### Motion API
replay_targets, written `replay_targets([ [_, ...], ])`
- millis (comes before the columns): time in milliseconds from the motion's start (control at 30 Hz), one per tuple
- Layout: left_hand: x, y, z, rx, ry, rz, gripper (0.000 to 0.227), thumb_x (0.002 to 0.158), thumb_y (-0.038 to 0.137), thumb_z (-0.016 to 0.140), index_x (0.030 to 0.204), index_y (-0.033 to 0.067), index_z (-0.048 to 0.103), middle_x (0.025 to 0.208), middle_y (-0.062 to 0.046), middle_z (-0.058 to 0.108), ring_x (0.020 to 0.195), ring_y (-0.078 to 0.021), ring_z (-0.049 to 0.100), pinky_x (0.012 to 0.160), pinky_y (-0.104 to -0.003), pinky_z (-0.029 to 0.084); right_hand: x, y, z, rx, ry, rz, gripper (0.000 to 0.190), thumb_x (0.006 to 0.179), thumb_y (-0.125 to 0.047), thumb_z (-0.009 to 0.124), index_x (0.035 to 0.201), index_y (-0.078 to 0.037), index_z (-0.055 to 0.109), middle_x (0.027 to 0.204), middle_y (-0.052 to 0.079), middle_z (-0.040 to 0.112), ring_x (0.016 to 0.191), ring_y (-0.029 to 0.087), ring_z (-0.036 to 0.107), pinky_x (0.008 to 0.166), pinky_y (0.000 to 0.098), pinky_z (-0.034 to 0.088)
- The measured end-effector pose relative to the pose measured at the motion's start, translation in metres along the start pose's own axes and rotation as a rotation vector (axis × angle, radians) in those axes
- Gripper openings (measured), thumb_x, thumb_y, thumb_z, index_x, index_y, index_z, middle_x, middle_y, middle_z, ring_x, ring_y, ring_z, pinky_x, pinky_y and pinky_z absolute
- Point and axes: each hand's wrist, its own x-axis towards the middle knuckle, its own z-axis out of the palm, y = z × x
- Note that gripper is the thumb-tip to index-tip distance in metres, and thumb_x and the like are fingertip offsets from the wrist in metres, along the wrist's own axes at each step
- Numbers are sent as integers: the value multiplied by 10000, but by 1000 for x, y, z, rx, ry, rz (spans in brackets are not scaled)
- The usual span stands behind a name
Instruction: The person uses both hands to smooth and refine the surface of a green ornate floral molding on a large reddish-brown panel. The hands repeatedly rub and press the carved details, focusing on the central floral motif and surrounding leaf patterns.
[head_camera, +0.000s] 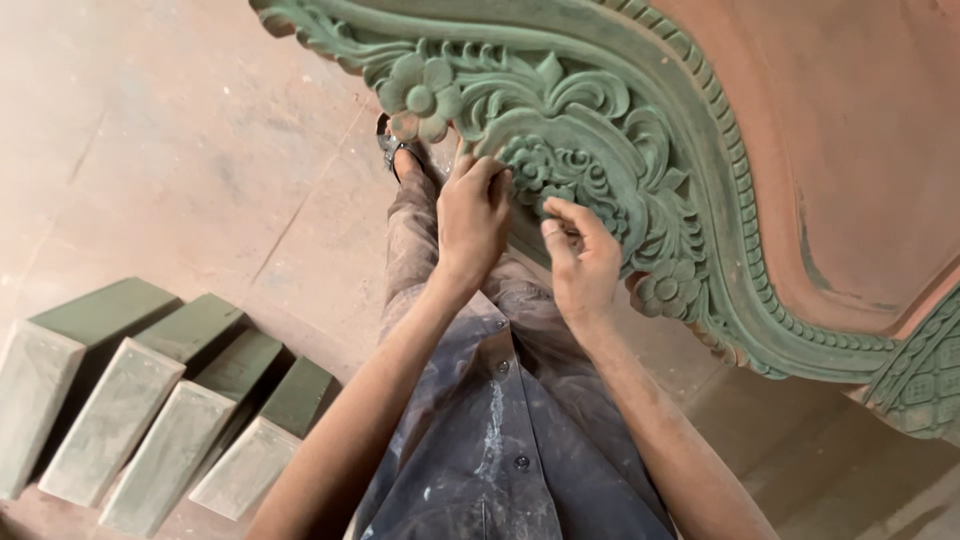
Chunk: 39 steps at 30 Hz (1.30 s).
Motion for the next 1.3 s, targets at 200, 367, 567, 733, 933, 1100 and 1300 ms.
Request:
replay_targets([
  [200,15,-1,9,271,-136,155,199,1002,178,638,1035,-9,575,1039,-222,649,925,-465,649,735,-554,507,9,19,-12,43,63,59,227,978,-65,656,1191,-25,724,1092,66,776,943,111,718,839,252,563],
  [367,25,7,10,319,-105,188,172,958,142,655,994,-8,580,1018,-200,663,948,-446,637,784,-543,497,11,24,-15,8,121,33,206,966,-55,671,1159,-25,736,1063,73,772,880,119,693,783,260,545],
  [567,23,9,2,290,-101,236,88,932,75,661,956,12,605,957,-184,658,986,-421,603,831,-532,464,14,26,-15,-9,118,30,180,968,-64,679,1137,-33,733,1028,70,766,849,129,686,736,284,538],
  [733,27,4,7,288,-106,164,84,952,84,673,953,23,616,988,-173,652,1015,-422,594,845,-535,457,14,38,-17,-107,112,-115,147,1006,-65,690,1146,-32,722,1018,80,747,875,159,688,762,306,537],
  [933,26,3,10,160,-9,306,115,953,44,664,1040,-1,603,1049,-184,631,1032,-432,579,853,-511,470,15,35,-17,-45,107,-56,174,973,-53,674,1139,-33,725,1043,86,741,875,179,702,762,306,560],
  [1100,14,-2,12,209,-18,306,117,949,47,657,1041,19,591,1035,-174,623,1028,-425,583,853,-513,475,15,33,-17,-85,95,-133,175,985,-41,677,1154,-20,716,1089,97,730,906,205,712,779,314,565],
  [1300,16,2,20,298,19,275,91,983,71,635,1038,16,587,1027,-187,624,1002,-435,594,834,-533,480,16,32,-19,-121,55,-100,200,978,-39,678,1173,-24,719,1096,104,723,903,214,708,758,318,559],
])
